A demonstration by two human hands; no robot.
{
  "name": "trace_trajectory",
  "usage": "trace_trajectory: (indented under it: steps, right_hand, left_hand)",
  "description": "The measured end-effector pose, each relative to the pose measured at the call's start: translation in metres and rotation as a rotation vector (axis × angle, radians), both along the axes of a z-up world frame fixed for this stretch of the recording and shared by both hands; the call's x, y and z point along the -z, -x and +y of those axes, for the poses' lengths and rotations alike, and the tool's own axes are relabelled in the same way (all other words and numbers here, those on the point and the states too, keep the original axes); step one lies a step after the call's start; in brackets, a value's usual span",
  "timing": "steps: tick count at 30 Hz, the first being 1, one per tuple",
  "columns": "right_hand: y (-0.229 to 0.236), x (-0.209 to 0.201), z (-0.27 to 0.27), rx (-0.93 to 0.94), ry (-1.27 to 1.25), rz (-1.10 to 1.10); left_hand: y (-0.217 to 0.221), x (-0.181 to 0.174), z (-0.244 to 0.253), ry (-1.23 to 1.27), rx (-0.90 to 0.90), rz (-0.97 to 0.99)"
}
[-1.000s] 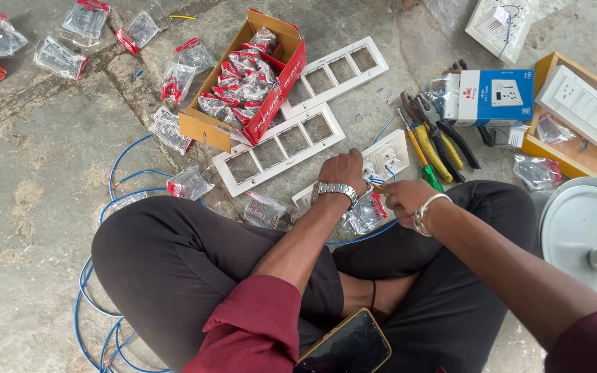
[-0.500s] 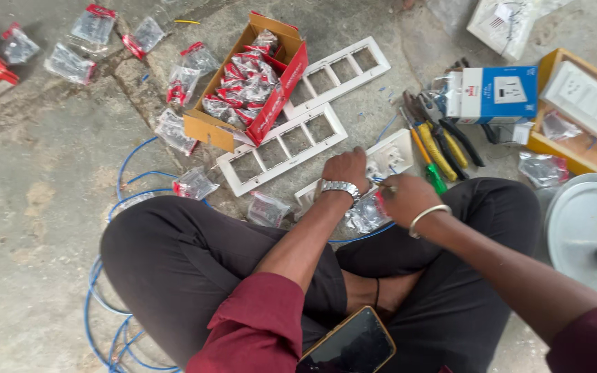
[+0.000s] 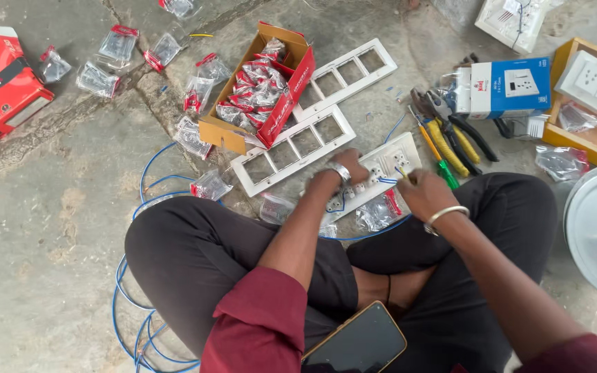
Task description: The person sits on the floor and wires a multi-gang electrical socket plate. Using pliers and a screwdriver, they strip blue wires, insert them into terminal screws, and tighten connections across several socket modules. The person repeatedly cuts, strips, and secures wires to complete the assembly.
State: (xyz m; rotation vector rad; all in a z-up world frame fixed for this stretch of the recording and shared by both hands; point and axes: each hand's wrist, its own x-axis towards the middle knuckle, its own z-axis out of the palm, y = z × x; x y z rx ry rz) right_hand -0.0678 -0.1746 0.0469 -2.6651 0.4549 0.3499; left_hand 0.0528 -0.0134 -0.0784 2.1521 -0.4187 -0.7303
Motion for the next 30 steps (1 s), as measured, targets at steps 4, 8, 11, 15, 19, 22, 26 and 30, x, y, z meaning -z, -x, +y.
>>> trace_trajectory:
  steps: [4, 8, 11, 15, 19, 22, 26, 30]
  right_hand:
    - [-0.006, -0.008, 0.033, 0.119, 0.098, -0.106]
    - [-0.013, -0.011, 0.055, 0.160, 0.188, -0.077]
    - [-0.014, -0.013, 0.060, 0.159, 0.212, -0.059]
    - [-0.015, -0.013, 0.063, 0.181, 0.222, -0.067]
    - [-0.018, -0.013, 0.065, 0.203, 0.215, 0.010]
    - [-0.023, -0.014, 0.068, 0.215, 0.180, 0.062]
    - [-0.022, -0.011, 0.074, 0.199, 0.186, 0.064]
    - [-0.020, 0.000, 0.074, 0.157, 0.220, 0.028]
  left_hand:
    - [-0.013, 0.026, -0.007, -0.033, -0.067, 0.051]
    - [-0.011, 0.026, -0.004, -0.036, -0.135, 0.104]
    - [-0.007, 0.020, -0.001, -0.017, -0.165, 0.130]
    - [-0.008, 0.014, -0.003, -0.033, -0.190, 0.145]
    - [-0.006, 0.012, -0.002, -0.026, -0.195, 0.155]
    - [-0.004, 0.006, 0.000, -0.027, -0.182, 0.160]
    - [0.003, -0.008, 0.007, -0.037, -0.182, 0.122]
    - [0.010, -0.022, 0.011, -0.077, -0.185, 0.060]
